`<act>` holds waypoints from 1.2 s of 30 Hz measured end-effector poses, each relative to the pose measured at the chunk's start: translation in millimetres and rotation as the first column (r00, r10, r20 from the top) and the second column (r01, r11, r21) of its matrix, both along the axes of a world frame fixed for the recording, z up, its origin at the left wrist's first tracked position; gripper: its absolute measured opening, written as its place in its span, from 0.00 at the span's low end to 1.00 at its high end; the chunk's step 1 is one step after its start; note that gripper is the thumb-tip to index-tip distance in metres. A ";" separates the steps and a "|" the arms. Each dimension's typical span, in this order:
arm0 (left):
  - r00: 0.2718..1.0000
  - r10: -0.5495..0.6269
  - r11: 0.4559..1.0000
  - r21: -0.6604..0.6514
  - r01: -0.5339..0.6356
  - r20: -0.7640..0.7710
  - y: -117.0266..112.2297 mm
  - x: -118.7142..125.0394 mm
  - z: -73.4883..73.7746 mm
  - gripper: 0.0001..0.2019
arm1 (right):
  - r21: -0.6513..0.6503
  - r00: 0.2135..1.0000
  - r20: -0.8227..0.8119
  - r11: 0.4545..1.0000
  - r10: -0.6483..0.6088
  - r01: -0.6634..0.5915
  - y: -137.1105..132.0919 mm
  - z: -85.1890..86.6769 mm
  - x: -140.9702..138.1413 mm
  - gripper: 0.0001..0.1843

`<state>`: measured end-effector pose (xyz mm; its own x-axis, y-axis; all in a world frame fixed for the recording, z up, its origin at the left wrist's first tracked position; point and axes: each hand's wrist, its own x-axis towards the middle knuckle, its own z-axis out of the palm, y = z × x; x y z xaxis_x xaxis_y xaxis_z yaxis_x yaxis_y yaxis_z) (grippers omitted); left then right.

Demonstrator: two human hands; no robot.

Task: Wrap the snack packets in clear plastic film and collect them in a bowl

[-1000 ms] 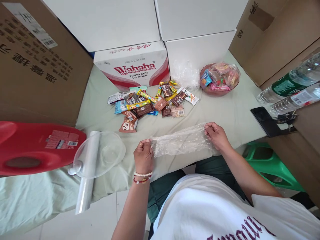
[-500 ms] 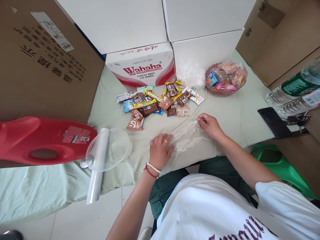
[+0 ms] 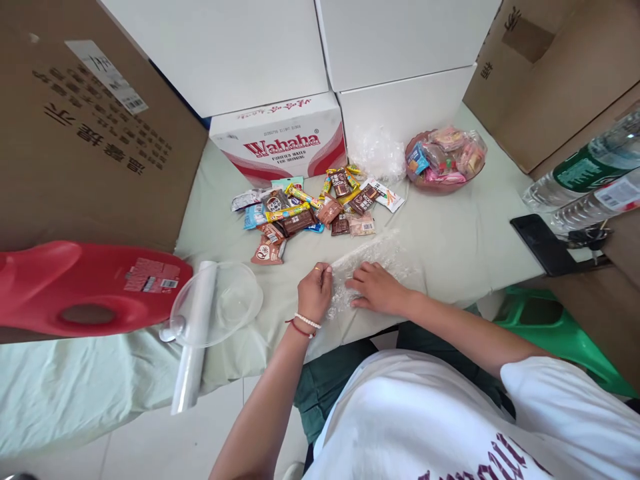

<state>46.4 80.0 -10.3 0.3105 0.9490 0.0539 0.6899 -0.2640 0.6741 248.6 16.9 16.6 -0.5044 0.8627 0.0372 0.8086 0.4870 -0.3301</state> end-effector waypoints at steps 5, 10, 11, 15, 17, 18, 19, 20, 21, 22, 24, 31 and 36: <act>0.998 0.028 1.000 0.013 -0.027 -0.063 19.7 -5.3 -2.6 0.13 | 0.192 0.996 -0.085 0.981 -0.018 0.034 -14.5 -19.4 1.7 0.11; 0.982 0.118 0.992 0.066 -0.110 -0.150 39.9 -5.5 -2.6 0.13 | 0.366 0.983 -0.168 0.930 0.076 -0.010 -47.9 -24.1 10.4 0.13; 0.977 0.135 0.989 0.077 -0.124 -0.165 44.4 -4.0 -2.8 0.13 | 0.374 0.981 -0.166 0.927 0.100 -0.031 -54.7 -25.6 10.0 0.13; 0.962 0.196 0.975 0.144 -0.170 -0.188 54.9 1.9 -2.0 0.14 | 0.351 0.983 -0.131 0.933 0.130 -0.076 -72.2 -33.9 2.1 0.13; 0.952 0.260 0.938 0.275 -0.210 -0.162 50.2 2.7 -0.5 0.17 | 0.339 0.988 -0.115 0.939 0.101 -0.057 -74.2 -38.6 -3.8 0.14; 0.944 0.296 0.903 0.365 -0.227 -0.146 45.0 2.2 0.4 0.19 | 0.332 0.990 -0.111 0.942 0.083 -0.042 -73.8 -40.6 -6.6 0.15; 0.941 0.309 0.866 0.451 -0.217 -0.140 38.4 1.0 1.2 0.19 | 0.319 0.992 -0.109 0.947 0.064 -0.026 -73.0 -42.1 -9.1 0.15; 0.946 0.285 0.838 0.519 -0.167 -0.157 31.2 -0.8 1.9 0.17 | 0.299 0.993 -0.106 0.954 0.047 -0.013 -71.9 -43.1 -11.1 0.15; 0.955 0.216 0.830 0.554 -0.071 -0.202 24.2 -3.0 2.6 0.15 | 0.271 0.994 -0.103 0.962 0.034 -0.004 -70.8 -43.6 -12.8 0.16; 0.957 0.108 0.835 0.547 0.060 -0.270 18.1 -5.6 3.1 0.13 | 0.239 0.995 -0.099 0.971 0.023 0.001 -69.9 -43.6 -14.0 0.16; 0.911 -0.130 0.835 0.453 0.314 -0.392 11.2 -11.1 3.8 0.12 | 0.184 0.995 -0.095 0.983 0.006 0.011 -69.9 -43.0 -15.6 0.16; 0.924 -0.138 0.979 0.093 0.182 -0.356 32.9 -24.0 9.4 0.12 | 0.083 0.998 -0.070 0.997 0.003 0.003 -85.3 -42.7 -19.0 0.13; 0.917 -0.059 0.996 0.041 0.082 -0.395 41.5 -12.1 22.6 0.22 | -0.025 0.998 -0.059 0.999 0.026 -0.028 -84.4 -31.5 -28.9 0.17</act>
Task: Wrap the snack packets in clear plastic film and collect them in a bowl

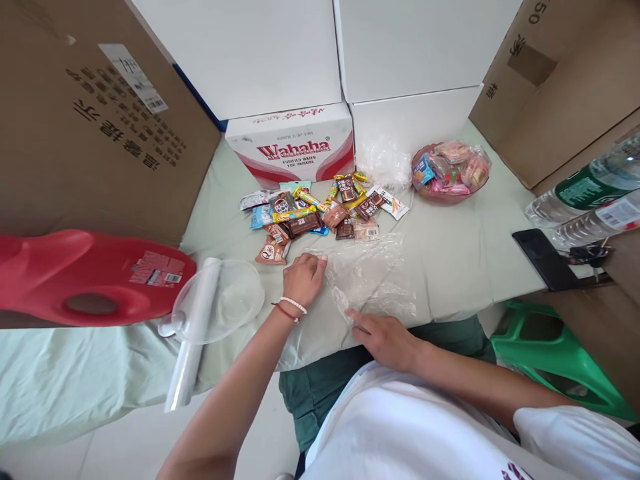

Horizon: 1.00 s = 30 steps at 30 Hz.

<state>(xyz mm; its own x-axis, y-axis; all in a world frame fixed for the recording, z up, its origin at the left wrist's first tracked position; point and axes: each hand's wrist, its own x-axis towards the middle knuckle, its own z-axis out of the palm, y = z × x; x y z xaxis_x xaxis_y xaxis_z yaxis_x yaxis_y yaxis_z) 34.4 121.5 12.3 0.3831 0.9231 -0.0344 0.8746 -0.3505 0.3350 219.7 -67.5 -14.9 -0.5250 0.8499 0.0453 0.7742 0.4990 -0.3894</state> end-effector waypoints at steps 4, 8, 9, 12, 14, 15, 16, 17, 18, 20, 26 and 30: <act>0.988 -0.093 0.986 -0.149 0.074 -0.124 0.9 5.4 10.9 0.17 | -0.059 0.989 0.125 0.995 0.083 -0.076 7.8 13.7 -13.0 0.17; 0.960 -0.263 0.911 -0.351 0.214 -0.096 4.4 -13.3 16.5 0.19 | -0.141 0.988 0.102 0.985 0.112 -0.097 9.9 21.1 -14.0 0.19; 0.955 -0.284 0.894 -0.383 0.234 -0.080 4.7 -20.6 16.7 0.21 | -0.175 0.992 0.064 0.980 0.106 -0.094 9.6 21.6 -10.0 0.19; 0.946 -0.320 0.875 -0.400 0.273 -0.052 1.5 -41.7 14.0 0.28 | -0.288 0.993 -0.096 0.953 0.070 -0.095 8.9 24.8 12.9 0.20; 0.943 -0.330 0.873 -0.396 0.285 -0.051 -3.5 -51.7 10.5 0.36 | -0.353 0.972 -0.226 0.925 0.062 -0.141 10.7 33.8 33.9 0.20; 0.943 -0.331 0.872 -0.396 0.286 -0.047 -6.3 -55.0 8.9 0.38 | -0.381 0.953 -0.296 0.907 0.065 -0.180 13.0 41.7 44.2 0.18; 0.943 -0.329 0.871 -0.399 0.286 -0.042 -9.0 -56.9 7.6 0.40 | -0.401 0.930 -0.362 0.889 0.066 -0.219 16.6 51.9 53.3 0.17; 0.944 -0.328 0.870 -0.403 0.286 -0.038 -11.5 -57.7 6.9 0.41 | -0.411 0.910 -0.412 0.879 0.056 -0.240 21.8 63.7 60.2 0.16; 0.945 -0.325 0.869 -0.405 0.284 -0.036 -13.7 -57.5 6.8 0.42 | -0.404 0.900 -0.434 0.886 0.036 -0.230 28.6 76.2 64.1 0.16; 0.946 -0.320 0.868 -0.415 0.273 -0.046 -16.9 -55.2 8.3 0.46 | -0.320 0.934 -0.358 0.941 -0.010 -0.113 46.0 98.3 60.7 0.17; 0.945 -0.326 0.855 -0.431 0.288 -0.013 -13.0 -58.1 12.9 0.54 | 0.006 0.967 0.185 0.983 0.177 -0.181 86.2 76.3 -15.2 0.11; 0.957 -0.291 0.889 -0.373 0.266 -0.009 -10.7 -69.7 12.8 0.45 | 0.049 0.949 0.116 0.953 0.292 -0.299 75.0 22.5 -49.5 0.26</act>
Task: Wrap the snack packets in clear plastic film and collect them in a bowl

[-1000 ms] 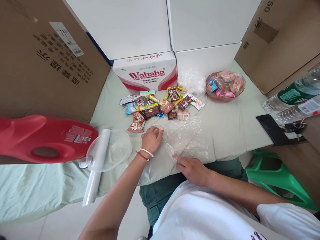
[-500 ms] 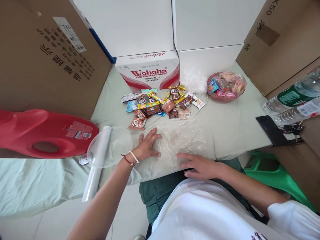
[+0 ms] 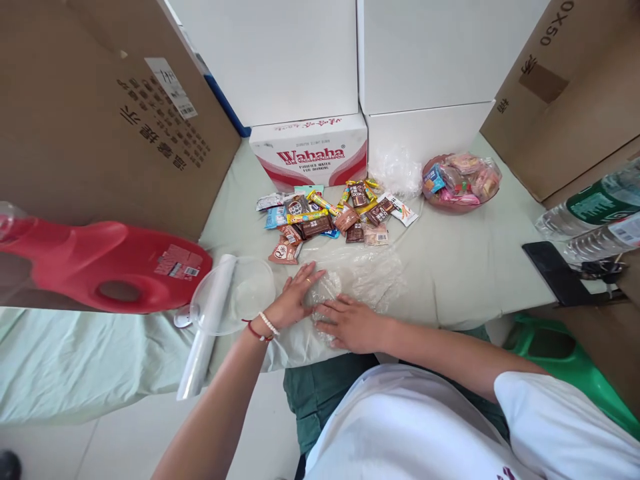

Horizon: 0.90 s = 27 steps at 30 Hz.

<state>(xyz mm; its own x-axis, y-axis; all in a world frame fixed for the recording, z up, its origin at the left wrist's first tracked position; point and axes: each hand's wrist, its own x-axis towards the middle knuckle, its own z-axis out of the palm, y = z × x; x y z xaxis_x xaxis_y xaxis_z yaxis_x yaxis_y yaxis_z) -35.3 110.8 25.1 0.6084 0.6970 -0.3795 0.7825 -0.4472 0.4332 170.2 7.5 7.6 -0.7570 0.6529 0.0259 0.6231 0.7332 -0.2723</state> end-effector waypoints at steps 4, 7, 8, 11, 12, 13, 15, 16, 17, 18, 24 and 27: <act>0.963 0.268 0.917 0.317 -0.242 -0.039 -29.4 14.5 6.6 0.32 | -0.031 0.996 -0.087 0.999 -0.026 0.024 -12.7 -22.6 -3.4 0.27; 0.946 0.315 0.858 0.404 -0.316 0.072 -59.8 46.8 9.7 0.27 | -0.048 0.991 -0.128 0.998 -0.045 0.039 -9.9 -25.5 -3.1 0.24; 0.952 0.279 0.878 0.368 -0.307 0.130 -65.5 58.4 8.3 0.26 | -0.054 0.990 -0.131 0.997 -0.053 0.046 -8.1 -25.9 -3.7 0.24; 0.936 0.271 0.896 0.295 -0.331 0.225 -61.4 82.3 -5.2 0.25 | -0.090 0.991 -0.120 0.994 -0.065 0.055 -8.9 -25.5 -5.6 0.25; 0.931 0.300 0.883 0.311 -0.353 0.206 -54.5 85.0 -11.8 0.26 | -0.108 0.990 -0.117 0.992 -0.076 0.063 -12.9 -24.3 -5.3 0.25; 0.930 0.324 0.870 0.333 -0.364 0.172 -46.6 85.1 -18.5 0.26 | -0.128 0.989 -0.118 0.989 -0.093 0.078 -18.9 -22.5 -4.1 0.26; 0.939 0.333 0.862 0.374 -0.342 0.091 -32.7 80.5 -30.8 0.28 | -0.175 0.983 -0.132 0.979 -0.128 0.104 -36.1 -16.5 1.5 0.29; 0.944 0.324 0.864 0.388 -0.320 0.057 -28.2 77.4 -35.6 0.29 | -0.202 0.981 -0.145 0.975 -0.127 0.096 -45.7 -12.2 5.9 0.30; 0.949 0.315 0.866 0.399 -0.300 0.030 -25.7 74.8 -39.3 0.29 | -0.231 0.982 -0.164 0.971 -0.093 0.054 -54.6 -7.2 11.3 0.31; 0.950 0.311 0.867 0.408 -0.287 0.008 -25.0 73.0 -41.7 0.30 | -0.263 0.980 -0.198 0.965 -0.038 -0.016 -61.8 -1.5 17.4 0.29; 0.946 0.324 0.870 0.401 -0.287 -0.026 -31.1 75.1 -38.7 0.31 | -0.230 0.908 -0.365 0.965 -0.204 0.124 -59.2 21.3 70.3 0.20; 0.945 0.327 0.873 0.386 -0.297 -0.012 -32.6 72.5 -35.7 0.32 | -0.196 0.932 -0.184 0.941 -0.313 0.277 -66.9 12.7 104.0 0.26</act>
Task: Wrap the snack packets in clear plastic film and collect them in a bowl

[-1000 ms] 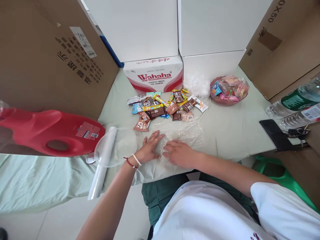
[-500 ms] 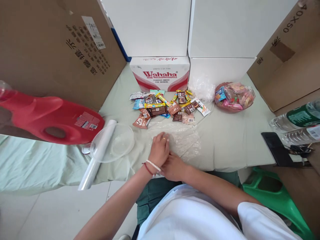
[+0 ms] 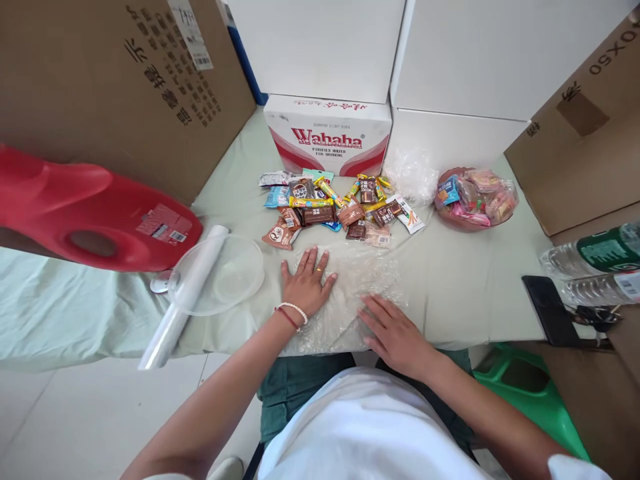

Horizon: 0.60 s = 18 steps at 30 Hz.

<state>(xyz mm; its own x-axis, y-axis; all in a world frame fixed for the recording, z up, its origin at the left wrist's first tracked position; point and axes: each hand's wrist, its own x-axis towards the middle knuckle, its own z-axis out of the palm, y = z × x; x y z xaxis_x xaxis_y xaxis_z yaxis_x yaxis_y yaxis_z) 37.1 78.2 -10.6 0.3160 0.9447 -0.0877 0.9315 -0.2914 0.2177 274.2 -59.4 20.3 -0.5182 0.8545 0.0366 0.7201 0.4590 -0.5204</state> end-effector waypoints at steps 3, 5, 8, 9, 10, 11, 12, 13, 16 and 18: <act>0.999 -0.015 1.000 0.001 0.015 0.033 -2.2 -5.8 -0.7 0.35 | -0.137 0.992 0.061 0.985 0.113 -0.104 -28.0 -5.4 34.2 0.27; 0.998 -0.031 0.999 0.014 0.031 0.048 -3.8 -8.5 -2.4 0.36 | -0.205 0.992 -0.008 0.971 0.126 -0.125 -40.6 0.3 54.7 0.19; 0.998 -0.043 0.999 0.022 0.042 0.053 -5.0 -10.0 -4.2 0.36 | -0.224 0.994 -0.111 0.975 -0.016 -0.009 -23.5 18.4 74.6 0.16; 0.998 -0.045 0.999 0.020 0.044 0.054 -4.9 -10.1 -4.3 0.36 | -0.199 0.992 -0.108 0.979 -0.067 0.045 -6.8 24.6 76.8 0.16; 0.997 -0.047 0.999 0.018 0.046 0.055 -4.8 -10.1 -4.2 0.36 | -0.155 0.991 -0.085 0.984 -0.107 0.093 14.5 30.1 76.1 0.17; 0.997 -0.049 0.999 0.016 0.049 0.056 -4.6 -10.3 -4.0 0.36 | -0.091 0.991 -0.047 0.988 -0.128 0.124 39.5 34.7 72.6 0.18; 0.997 -0.051 0.999 0.014 0.050 0.057 -4.4 -10.4 -3.7 0.36 | -0.024 0.992 0.008 0.992 -0.127 0.127 67.1 38.2 66.3 0.18; 0.997 -0.052 0.999 0.013 0.052 0.057 -4.2 -10.7 -3.5 0.36 | 0.053 0.990 0.064 0.991 -0.127 0.124 96.5 40.4 57.5 0.19; 0.997 -0.053 0.999 0.012 0.052 0.053 -4.1 -11.6 -3.6 0.36 | 0.222 0.968 0.229 0.973 -0.106 0.054 185.0 39.2 21.3 0.21; 0.997 -0.055 0.998 0.017 0.054 0.053 -4.1 -12.0 -4.0 0.36 | 0.277 0.939 0.332 0.961 -0.085 -0.011 236.2 33.5 -3.0 0.28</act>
